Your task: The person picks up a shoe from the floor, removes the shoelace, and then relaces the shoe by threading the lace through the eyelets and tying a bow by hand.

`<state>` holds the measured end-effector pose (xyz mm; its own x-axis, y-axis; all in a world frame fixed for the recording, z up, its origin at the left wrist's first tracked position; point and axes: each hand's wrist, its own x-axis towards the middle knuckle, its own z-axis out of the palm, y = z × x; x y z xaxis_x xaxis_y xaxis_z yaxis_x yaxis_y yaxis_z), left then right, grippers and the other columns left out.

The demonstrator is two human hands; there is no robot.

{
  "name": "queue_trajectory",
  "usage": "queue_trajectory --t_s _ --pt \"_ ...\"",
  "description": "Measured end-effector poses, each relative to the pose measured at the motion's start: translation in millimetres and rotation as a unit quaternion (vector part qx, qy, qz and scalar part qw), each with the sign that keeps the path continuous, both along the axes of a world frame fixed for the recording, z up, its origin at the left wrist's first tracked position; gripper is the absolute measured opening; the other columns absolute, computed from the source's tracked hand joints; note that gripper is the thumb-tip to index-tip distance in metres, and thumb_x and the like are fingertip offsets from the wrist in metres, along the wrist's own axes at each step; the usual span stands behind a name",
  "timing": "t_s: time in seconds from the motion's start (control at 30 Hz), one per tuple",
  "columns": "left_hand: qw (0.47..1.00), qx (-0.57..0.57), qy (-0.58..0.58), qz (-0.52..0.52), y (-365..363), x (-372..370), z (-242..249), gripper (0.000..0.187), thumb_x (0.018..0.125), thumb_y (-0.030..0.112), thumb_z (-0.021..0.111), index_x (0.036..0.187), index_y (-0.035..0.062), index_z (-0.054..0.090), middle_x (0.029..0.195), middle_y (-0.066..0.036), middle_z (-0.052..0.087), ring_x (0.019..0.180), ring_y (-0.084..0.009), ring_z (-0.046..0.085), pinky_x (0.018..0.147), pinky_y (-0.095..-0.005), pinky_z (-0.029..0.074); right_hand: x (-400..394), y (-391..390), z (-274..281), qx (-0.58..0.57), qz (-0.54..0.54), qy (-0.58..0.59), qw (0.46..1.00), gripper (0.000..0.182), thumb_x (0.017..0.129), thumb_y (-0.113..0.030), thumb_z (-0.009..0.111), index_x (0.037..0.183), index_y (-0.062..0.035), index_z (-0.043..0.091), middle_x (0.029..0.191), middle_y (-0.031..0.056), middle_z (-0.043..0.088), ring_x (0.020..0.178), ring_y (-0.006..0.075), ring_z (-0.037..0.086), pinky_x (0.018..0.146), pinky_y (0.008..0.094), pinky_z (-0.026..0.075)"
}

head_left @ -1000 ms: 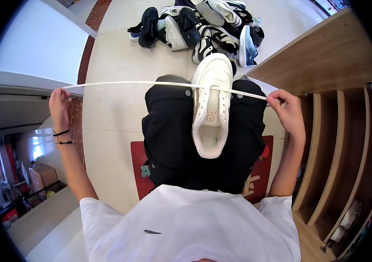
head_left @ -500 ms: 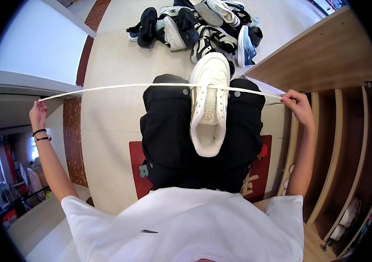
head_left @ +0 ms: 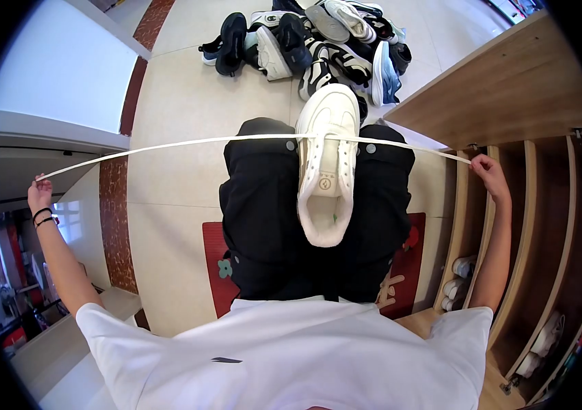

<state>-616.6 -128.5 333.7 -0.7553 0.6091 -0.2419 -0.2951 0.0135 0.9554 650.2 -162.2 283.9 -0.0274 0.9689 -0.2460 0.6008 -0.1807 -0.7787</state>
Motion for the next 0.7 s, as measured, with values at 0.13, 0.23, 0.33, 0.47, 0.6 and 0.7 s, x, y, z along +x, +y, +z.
queue_trajectory --t_s 0.13,0.23,0.33,0.47,0.6,0.7 --pt "1.0 -0.002 0.006 0.011 2.0 -0.2 10.8 0.031 0.109 0.022 0.036 0.11 -0.0015 0.055 0.115 -0.018 0.062 0.086 -0.0233 0.058 0.076 -0.0359 0.054 48.9 -6.3 -3.1 -0.036 -0.019 -0.027 0.999 0.028 0.098 -0.027 0.065 0.081 -0.0055 0.063 0.072 -0.0046 0.056 0.068 0.0054 0.049 0.064 0.0229 0.038" --pt "1.0 0.004 0.015 -0.009 3.2 -1.3 9.7 0.031 0.109 0.022 0.036 0.11 -0.0021 0.056 0.114 -0.018 0.062 0.086 -0.0229 0.058 0.076 -0.0357 0.054 77.3 -18.6 -0.6 -0.085 -0.048 -0.027 0.995 0.034 0.102 -0.03 0.059 0.078 -0.0069 0.059 0.065 -0.0039 0.052 0.058 0.0042 0.046 0.056 0.0221 0.035" --pt "0.999 0.017 0.021 -0.038 4.7 3.2 6.5 0.033 0.109 0.022 0.035 0.115 -0.0038 0.055 0.114 -0.017 0.062 0.087 -0.0227 0.058 0.079 -0.0353 0.054 87.1 -31.4 1.7 -0.055 -0.057 -0.001 0.997 0.031 0.104 -0.03 0.055 0.082 -0.0074 0.059 0.065 -0.0038 0.051 0.059 0.0047 0.047 0.056 0.0219 0.036" --pt "0.999 0.02 0.029 -0.029 6.8 30.7 3.3 0.035 0.11 0.022 0.036 0.123 -0.0033 0.055 0.114 -0.015 0.063 0.089 -0.0215 0.059 0.081 -0.0342 0.053 102.9 -51.7 6.6 -0.05 -0.102 0.0 0.994 0.029 0.105 -0.027 0.053 0.086 -0.0065 0.06 0.066 -0.0032 0.053 0.058 0.0064 0.047 0.057 0.0229 0.038" --pt "0.999 0.019 0.016 -0.032 13.3 49.6 -0.1 0.037 0.11 0.025 0.037 0.125 -0.0015 0.057 0.112 -0.01 0.064 0.09 -0.0201 0.058 0.08 -0.0332 0.052 110.5 -61.1 -15.3 -0.054 -0.143 0.01 0.988 0.024 0.105 -0.027 0.053 0.098 -0.0062 0.063 0.073 -0.0026 0.057 0.064 0.0083 0.053 0.064 0.023 0.043" --pt "0.999 0.004 0.023 -0.032 17.7 51.0 -5.3 0.036 0.109 0.026 0.039 0.125 -0.0002 0.059 0.109 -0.009 0.065 0.089 -0.019 0.057 0.079 -0.0322 0.051 69.0 -57.3 -28.5 -0.059 -0.111 0.039 0.991 0.024 0.104 -0.027 0.054 0.111 -0.0062 0.065 0.085 -0.0009 0.063 0.077 0.0103 0.059 0.073 0.024 0.046"
